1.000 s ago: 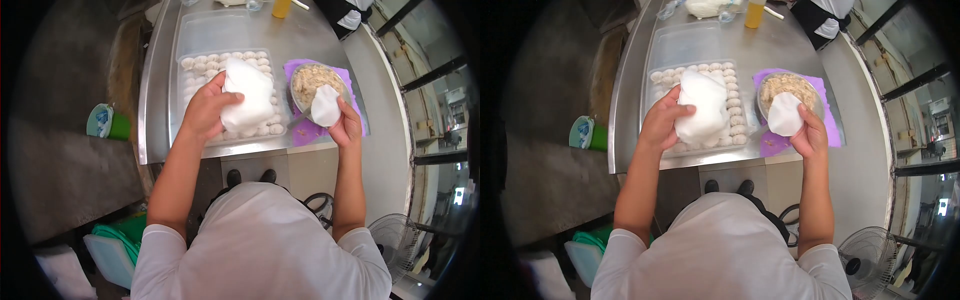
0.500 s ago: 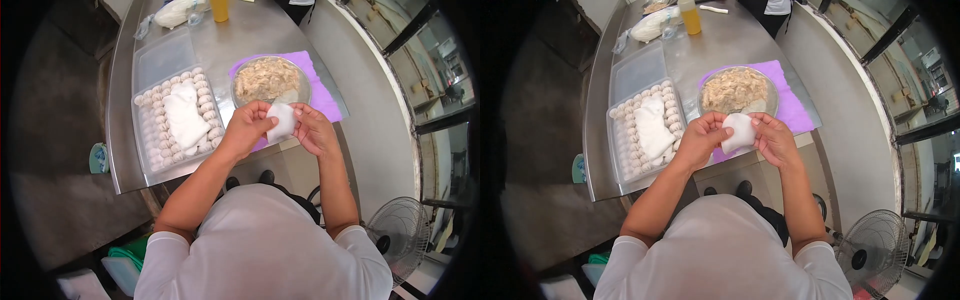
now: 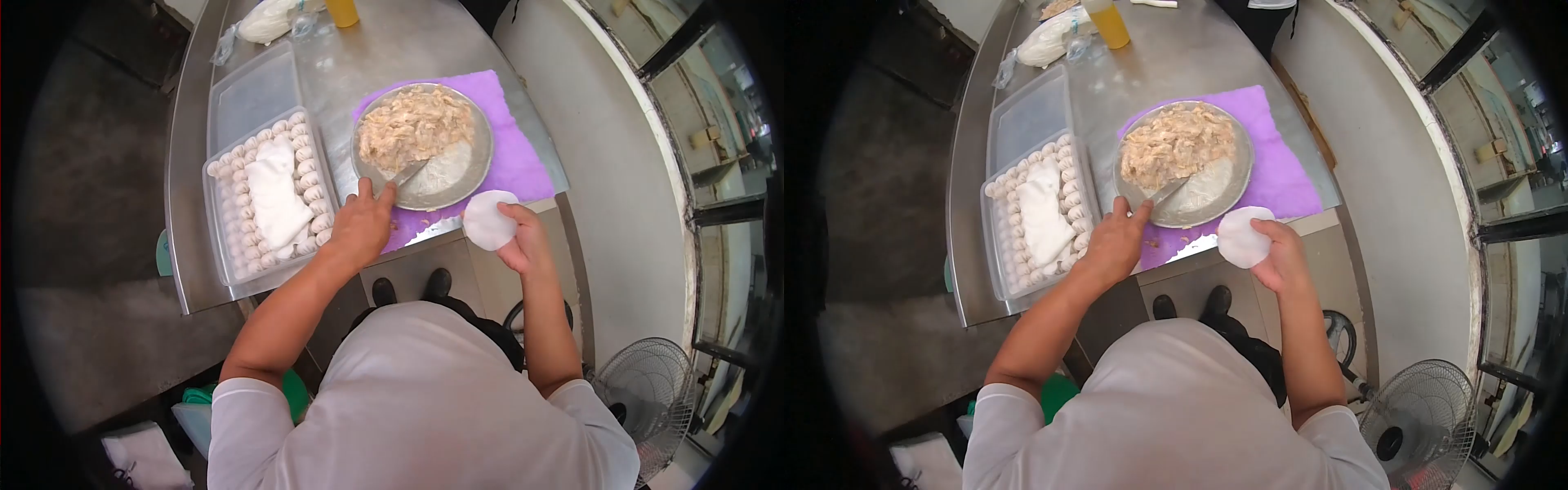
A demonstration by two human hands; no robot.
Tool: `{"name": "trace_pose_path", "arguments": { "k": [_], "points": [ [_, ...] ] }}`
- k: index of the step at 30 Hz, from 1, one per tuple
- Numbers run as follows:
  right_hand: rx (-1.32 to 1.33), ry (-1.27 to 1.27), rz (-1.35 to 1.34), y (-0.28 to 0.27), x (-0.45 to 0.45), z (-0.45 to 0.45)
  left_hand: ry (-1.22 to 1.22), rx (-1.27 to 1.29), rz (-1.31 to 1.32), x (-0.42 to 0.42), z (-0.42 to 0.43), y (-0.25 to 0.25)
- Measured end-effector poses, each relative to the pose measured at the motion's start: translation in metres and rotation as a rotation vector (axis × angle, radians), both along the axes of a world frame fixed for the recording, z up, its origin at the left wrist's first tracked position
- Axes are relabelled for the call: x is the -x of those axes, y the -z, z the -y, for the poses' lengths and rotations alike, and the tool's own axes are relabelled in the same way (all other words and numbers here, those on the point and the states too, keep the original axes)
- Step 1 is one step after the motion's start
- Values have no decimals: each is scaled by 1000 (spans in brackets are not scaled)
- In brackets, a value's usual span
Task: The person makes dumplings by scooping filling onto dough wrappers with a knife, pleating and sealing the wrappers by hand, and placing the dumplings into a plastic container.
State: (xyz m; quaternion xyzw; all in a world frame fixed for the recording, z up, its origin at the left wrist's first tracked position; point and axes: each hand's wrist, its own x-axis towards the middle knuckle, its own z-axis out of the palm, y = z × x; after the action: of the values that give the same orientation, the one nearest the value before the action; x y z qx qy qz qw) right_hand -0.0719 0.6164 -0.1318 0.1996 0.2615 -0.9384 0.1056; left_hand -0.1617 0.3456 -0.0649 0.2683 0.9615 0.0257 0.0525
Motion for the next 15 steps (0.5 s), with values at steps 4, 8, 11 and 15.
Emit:
{"name": "trace_pose_path", "arguments": {
  "k": [4, 8, 11, 15],
  "points": [
    [-184, 179, 109, 12, -6, -19, 3, -171, 168, 15, -17, -34],
    [4, 138, 54, -4, 0, -9, 48, -273, 85, 59, -57, -42],
    [34, 75, 63, -3, 6, -3, 79, -180, 93, 74, -80, -18],
    [28, 66, 26, 5, 12, 1, 82, -110, 229, 69, -79, -26]
  ]
}}
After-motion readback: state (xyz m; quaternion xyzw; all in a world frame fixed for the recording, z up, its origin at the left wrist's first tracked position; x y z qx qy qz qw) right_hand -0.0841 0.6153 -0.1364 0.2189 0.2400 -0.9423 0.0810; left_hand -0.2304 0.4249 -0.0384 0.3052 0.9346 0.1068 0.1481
